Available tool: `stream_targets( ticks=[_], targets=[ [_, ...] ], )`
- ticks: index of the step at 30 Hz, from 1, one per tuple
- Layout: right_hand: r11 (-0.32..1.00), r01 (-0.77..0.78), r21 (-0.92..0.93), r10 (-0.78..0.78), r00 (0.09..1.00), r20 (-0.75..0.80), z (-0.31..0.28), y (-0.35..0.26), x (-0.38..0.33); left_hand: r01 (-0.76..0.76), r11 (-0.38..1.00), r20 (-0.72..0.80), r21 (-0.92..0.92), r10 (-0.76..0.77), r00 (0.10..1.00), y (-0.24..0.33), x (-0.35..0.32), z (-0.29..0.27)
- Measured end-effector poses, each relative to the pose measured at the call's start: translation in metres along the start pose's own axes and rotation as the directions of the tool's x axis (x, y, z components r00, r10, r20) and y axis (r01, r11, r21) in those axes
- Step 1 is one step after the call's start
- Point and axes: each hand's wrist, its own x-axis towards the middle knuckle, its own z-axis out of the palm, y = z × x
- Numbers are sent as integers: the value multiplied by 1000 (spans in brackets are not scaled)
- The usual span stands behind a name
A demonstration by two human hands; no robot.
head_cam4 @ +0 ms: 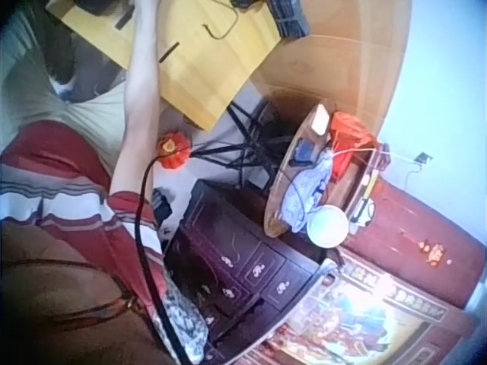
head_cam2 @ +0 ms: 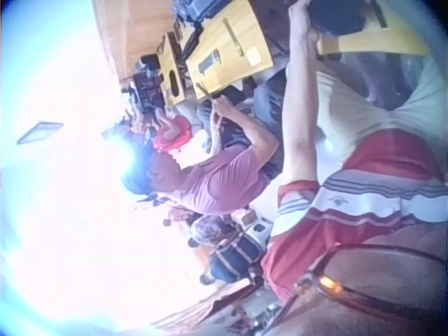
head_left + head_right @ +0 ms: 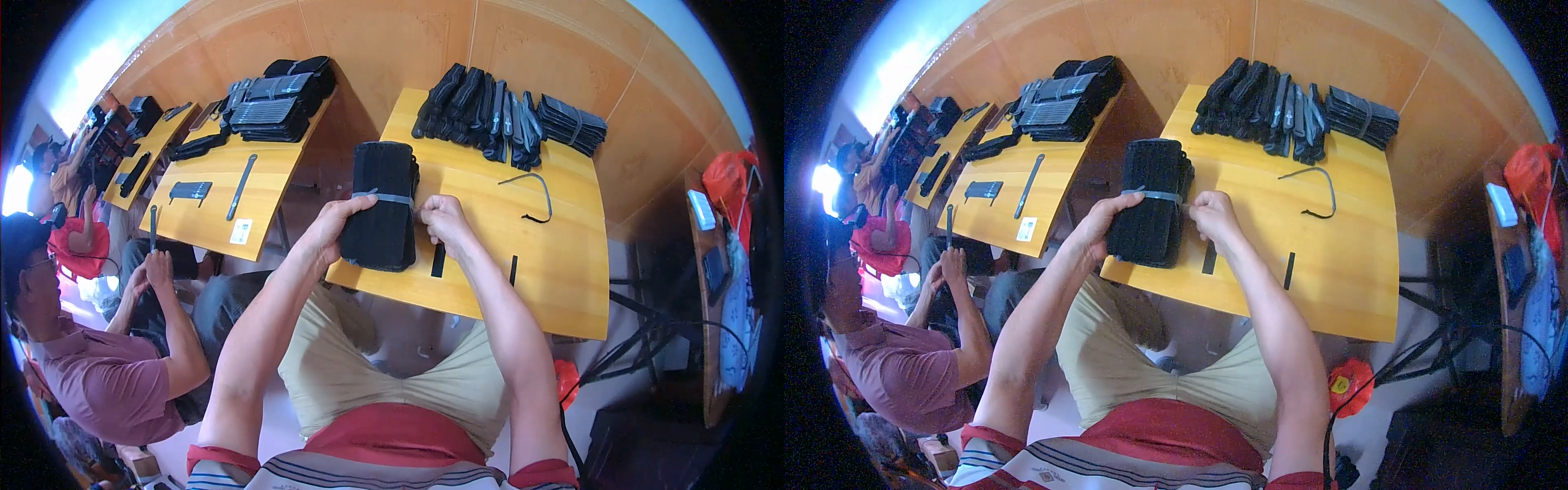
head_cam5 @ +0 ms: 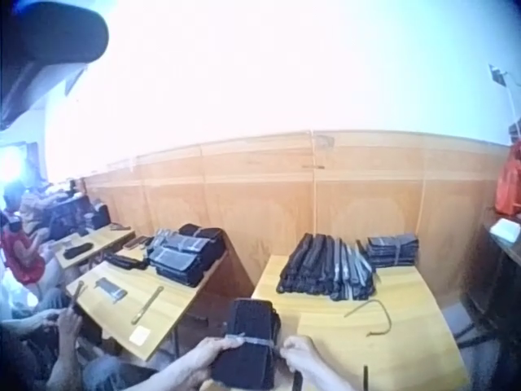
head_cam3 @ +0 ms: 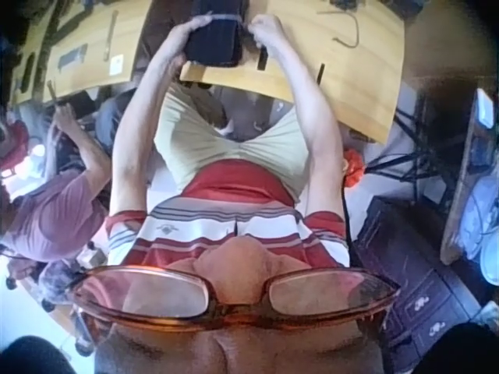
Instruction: Assembling black textile components by bundling folded fabric pieces and attaching buckles to straps.
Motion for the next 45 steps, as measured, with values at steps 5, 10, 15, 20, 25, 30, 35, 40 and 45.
stream_targets(
  ticks=[5,10,15,20,25,30,35,40,45],
  targets=[
    [998,31,50,-31,1000,2,3,-4,-9,-17,996,57,-87,22,998,-1,-5,3],
    [990,118,78,-123,991,59,-9,15,7,-41,996,104,-80,49,993,4,-5,7],
    [962,153,225,-170,984,57,-8,21,6,-48,996,109,-81,57,992,-2,-3,7],
    [892,264,368,-285,958,3,-4,7,-5,-79,989,102,-128,92,991,4,-18,18],
    [891,226,394,-293,949,118,-13,-4,-17,-139,979,-33,-150,135,990,5,-30,20],
    [872,140,469,-265,941,211,-21,-22,-38,-160,961,-1,-224,164,986,-12,-31,6],
    [917,135,376,-234,945,229,-25,-27,-49,-172,954,9,-245,179,984,-25,-43,4],
    [942,190,275,-268,922,279,-26,-21,-61,-218,935,-35,-279,217,976,-38,-57,5],
    [939,247,238,-316,894,319,-36,-16,-67,-203,916,-60,-347,194,979,-32,-96,21]
  ],
)
